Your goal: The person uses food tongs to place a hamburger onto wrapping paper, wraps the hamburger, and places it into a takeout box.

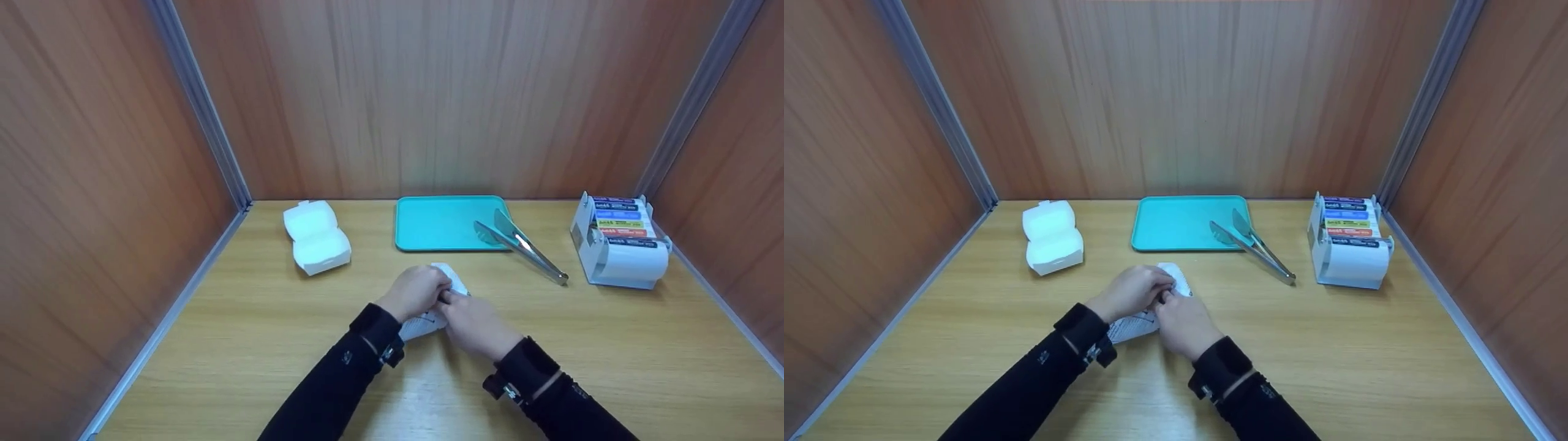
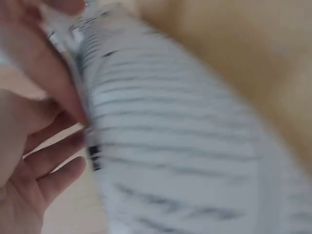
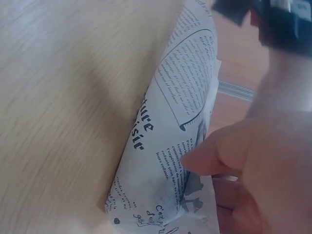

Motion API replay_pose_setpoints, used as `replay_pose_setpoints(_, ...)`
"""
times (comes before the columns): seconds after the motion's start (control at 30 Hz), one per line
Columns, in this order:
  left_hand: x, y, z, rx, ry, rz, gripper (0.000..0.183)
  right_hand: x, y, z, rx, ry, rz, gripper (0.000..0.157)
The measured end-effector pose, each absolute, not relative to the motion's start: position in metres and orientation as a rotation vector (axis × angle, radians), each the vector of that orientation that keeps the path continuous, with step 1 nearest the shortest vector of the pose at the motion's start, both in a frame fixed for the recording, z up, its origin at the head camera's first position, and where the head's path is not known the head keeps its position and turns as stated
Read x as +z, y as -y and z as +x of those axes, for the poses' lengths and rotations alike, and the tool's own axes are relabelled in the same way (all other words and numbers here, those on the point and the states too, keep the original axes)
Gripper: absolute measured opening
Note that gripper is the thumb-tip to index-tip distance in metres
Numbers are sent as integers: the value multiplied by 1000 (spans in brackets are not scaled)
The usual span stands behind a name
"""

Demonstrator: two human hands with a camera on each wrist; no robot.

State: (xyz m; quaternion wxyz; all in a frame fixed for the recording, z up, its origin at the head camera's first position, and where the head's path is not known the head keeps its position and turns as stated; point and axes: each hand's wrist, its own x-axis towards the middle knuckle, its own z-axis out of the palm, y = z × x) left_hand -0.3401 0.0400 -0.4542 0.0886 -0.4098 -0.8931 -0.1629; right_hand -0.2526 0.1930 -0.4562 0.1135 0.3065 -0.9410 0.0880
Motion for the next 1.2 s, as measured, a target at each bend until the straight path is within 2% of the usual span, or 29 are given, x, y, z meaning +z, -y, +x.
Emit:
replay_pose_setpoints(0.13, -467, -44, -332, -445, 2572, -1156, 22, -458, -211, -257, 583, 2809, 791, 43)
replay_pose_setpoints(0.27, -475, -47, -328, -232, 2488, -1133, 17, -462, -233, -255, 907, 2833, 481, 48)
replay_pose_setpoints(0.43, -475, -48, -329, -133, 2486, -1128, 23, -471, -242, -252, 704, 2814, 255, 40)
replay_pose_setpoints(0.53, -475, -47, -330, -158, 2500, -1121, 23, -476, -241, -255, 482, 2796, 271, 29)
replay_pose_setpoints(0.7, -478, -46, -330, -176, 2497, -1135, 22, -483, -241, -256, 184, 2739, 394, 26)
replay_pose_setpoints(1.0, -478, -40, -330, -186, 2528, -1121, 20, -480, -228, -252, -111, 2618, 434, 43)
replay_pose_setpoints(1.2, -478, -39, -327, -148, 2507, -1112, 18, -486, -220, -254, -11, 2553, 403, 35)
